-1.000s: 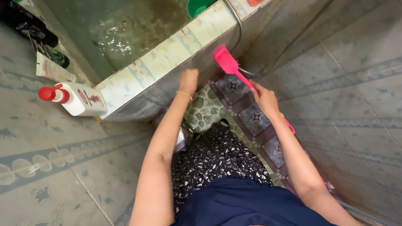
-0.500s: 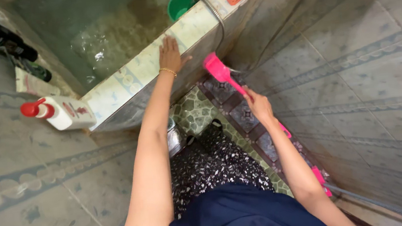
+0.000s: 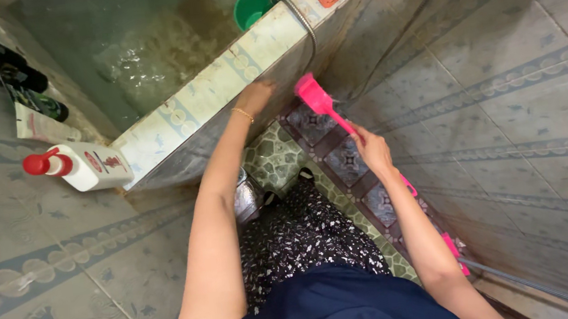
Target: The person scrubs the ledge of a concrete water basin with a pink brush and then rinses the ledge using water from a green plastic scoop.
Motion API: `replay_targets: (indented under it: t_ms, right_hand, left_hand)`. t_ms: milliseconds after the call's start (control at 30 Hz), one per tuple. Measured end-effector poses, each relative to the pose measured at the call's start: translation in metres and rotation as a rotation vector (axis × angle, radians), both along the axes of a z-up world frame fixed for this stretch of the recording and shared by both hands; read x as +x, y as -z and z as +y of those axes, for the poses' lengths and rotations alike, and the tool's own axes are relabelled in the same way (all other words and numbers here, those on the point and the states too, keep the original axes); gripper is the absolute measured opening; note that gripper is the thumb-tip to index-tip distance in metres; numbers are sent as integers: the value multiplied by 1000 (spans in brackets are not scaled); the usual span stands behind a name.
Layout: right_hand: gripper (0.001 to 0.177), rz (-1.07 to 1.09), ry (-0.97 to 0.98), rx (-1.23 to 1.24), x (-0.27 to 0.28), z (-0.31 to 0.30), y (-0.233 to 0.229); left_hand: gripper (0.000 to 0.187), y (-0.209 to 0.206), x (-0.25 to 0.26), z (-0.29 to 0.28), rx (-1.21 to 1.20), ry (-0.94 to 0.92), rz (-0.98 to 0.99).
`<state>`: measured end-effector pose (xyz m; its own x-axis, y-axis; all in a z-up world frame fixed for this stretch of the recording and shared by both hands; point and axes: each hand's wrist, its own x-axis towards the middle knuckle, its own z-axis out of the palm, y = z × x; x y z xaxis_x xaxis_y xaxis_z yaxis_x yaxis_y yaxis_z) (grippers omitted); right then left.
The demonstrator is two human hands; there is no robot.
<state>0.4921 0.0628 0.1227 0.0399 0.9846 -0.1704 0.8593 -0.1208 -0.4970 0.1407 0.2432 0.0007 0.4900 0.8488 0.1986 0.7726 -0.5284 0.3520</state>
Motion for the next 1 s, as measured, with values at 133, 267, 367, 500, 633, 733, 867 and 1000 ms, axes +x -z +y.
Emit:
replay_targets:
  t_ms: [133, 267, 367, 500, 633, 733, 867, 1000]
  right_hand:
    - [39, -7, 17, -18, -4, 7, 1]
    - [38, 53, -56, 70, -17, 16, -1]
    - [40, 115, -74, 118, -33, 30, -6]
    - [42, 131, -90, 189, -50, 56, -1]
    - [41, 154, -147, 226, -64, 62, 14]
    - [42, 148, -131, 99, -80, 49, 22]
    - [43, 144, -245, 119, -103, 23, 29]
    - [45, 180, -339, 251, -99, 25, 39]
  left_hand:
    - [18, -12, -21, -1, 36, -195, 61]
    - [20, -24, -38, -16, -7, -236, 48]
    - [21, -20, -51, -30, 276, -167, -202]
    - [7, -13, -67, -48, 163, -286, -35]
    - [8, -16, -83, -65, 53, -342, 138]
    - [53, -12, -88, -77, 225, -377, 76]
    - [85, -7, -83, -98, 66, -496, 226]
    - [117, -10, -71, -117, -16, -532, 313]
